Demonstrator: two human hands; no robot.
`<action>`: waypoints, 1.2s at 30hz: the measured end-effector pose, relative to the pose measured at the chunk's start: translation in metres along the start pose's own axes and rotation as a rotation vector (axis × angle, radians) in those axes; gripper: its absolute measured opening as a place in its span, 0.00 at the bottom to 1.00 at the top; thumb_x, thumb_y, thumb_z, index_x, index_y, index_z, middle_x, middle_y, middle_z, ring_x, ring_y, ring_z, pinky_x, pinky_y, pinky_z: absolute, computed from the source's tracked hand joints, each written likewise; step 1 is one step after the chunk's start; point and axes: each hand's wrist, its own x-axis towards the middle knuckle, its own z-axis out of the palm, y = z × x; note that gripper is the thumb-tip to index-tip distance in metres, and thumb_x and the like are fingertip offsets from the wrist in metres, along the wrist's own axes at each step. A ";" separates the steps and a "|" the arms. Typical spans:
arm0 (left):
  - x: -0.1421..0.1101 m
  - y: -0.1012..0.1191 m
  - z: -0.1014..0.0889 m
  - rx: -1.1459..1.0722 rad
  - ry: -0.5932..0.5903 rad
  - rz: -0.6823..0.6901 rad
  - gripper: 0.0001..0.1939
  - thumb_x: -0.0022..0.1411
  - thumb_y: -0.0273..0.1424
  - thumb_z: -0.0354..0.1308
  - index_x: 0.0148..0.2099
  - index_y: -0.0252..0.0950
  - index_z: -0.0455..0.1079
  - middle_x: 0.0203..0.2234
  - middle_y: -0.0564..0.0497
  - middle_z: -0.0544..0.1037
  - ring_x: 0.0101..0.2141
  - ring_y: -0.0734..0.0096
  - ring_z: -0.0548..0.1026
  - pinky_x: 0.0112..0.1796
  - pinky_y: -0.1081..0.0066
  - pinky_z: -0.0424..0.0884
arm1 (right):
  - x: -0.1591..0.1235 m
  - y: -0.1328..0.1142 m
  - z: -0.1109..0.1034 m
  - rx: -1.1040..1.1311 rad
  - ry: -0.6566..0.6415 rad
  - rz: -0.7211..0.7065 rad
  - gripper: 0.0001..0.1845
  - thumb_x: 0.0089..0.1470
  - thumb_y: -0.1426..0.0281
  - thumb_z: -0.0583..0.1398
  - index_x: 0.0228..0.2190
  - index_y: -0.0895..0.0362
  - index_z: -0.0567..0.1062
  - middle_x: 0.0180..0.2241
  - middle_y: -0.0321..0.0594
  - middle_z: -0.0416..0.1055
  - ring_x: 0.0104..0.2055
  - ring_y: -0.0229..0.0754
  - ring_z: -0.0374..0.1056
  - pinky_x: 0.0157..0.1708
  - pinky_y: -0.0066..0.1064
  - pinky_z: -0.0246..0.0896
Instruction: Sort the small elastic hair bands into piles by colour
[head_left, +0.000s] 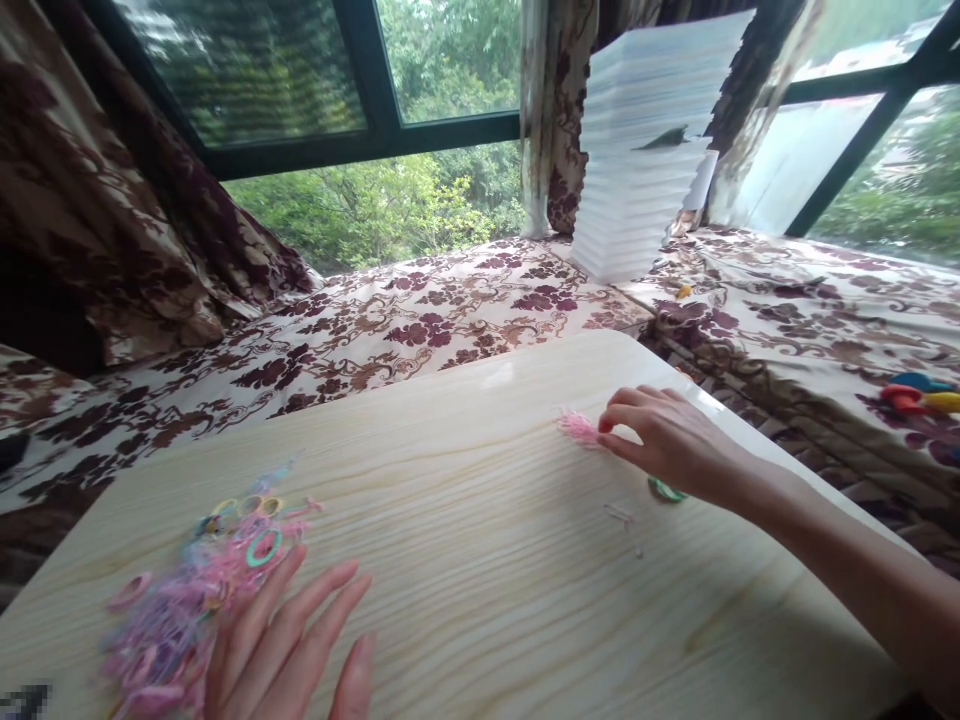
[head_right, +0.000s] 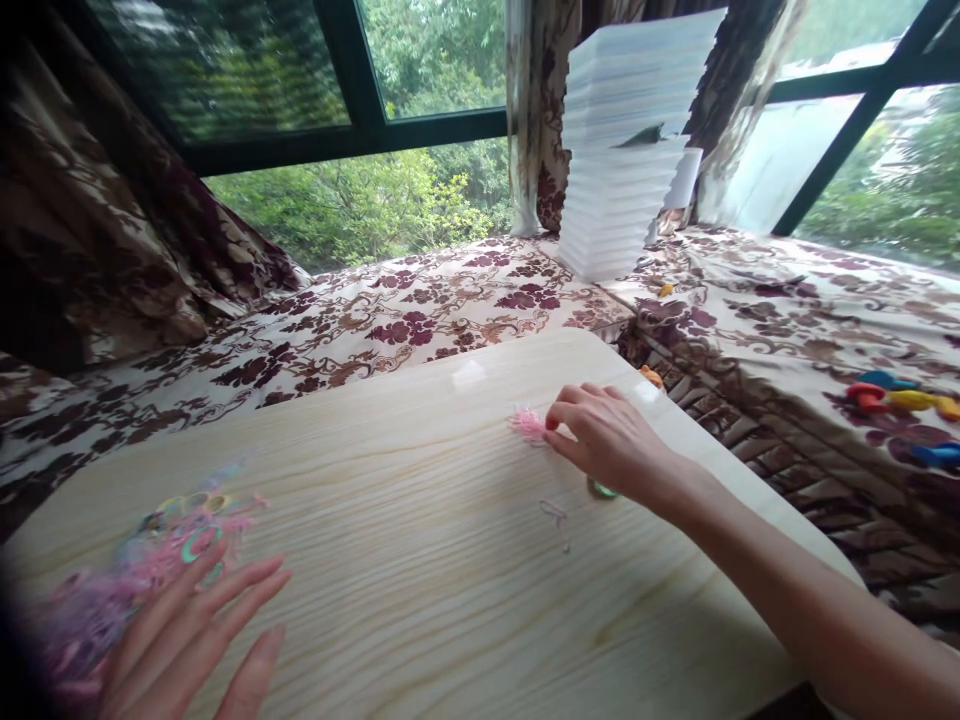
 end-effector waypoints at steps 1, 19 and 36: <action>-0.001 -0.001 -0.003 0.007 0.012 0.006 0.17 0.60 0.32 0.58 0.52 0.44 0.72 0.42 0.49 0.80 0.57 0.56 0.70 0.62 0.53 0.61 | 0.006 -0.001 -0.002 -0.004 0.015 0.008 0.13 0.60 0.65 0.55 0.32 0.55 0.78 0.36 0.44 0.75 0.37 0.45 0.70 0.39 0.37 0.59; -0.036 -0.032 -0.049 0.293 0.087 -0.182 0.10 0.63 0.33 0.53 0.43 0.40 0.74 0.42 0.47 0.81 0.56 0.52 0.69 0.57 0.53 0.60 | -0.047 -0.086 -0.034 0.321 0.236 -0.055 0.14 0.58 0.72 0.54 0.36 0.58 0.80 0.40 0.47 0.77 0.39 0.44 0.73 0.41 0.37 0.67; -0.051 -0.038 -0.047 0.342 0.066 -0.267 0.13 0.63 0.33 0.51 0.42 0.38 0.76 0.44 0.45 0.81 0.55 0.48 0.69 0.55 0.53 0.60 | -0.056 -0.198 0.036 0.291 0.161 -0.115 0.13 0.62 0.73 0.54 0.39 0.58 0.79 0.46 0.44 0.74 0.48 0.46 0.65 0.49 0.37 0.56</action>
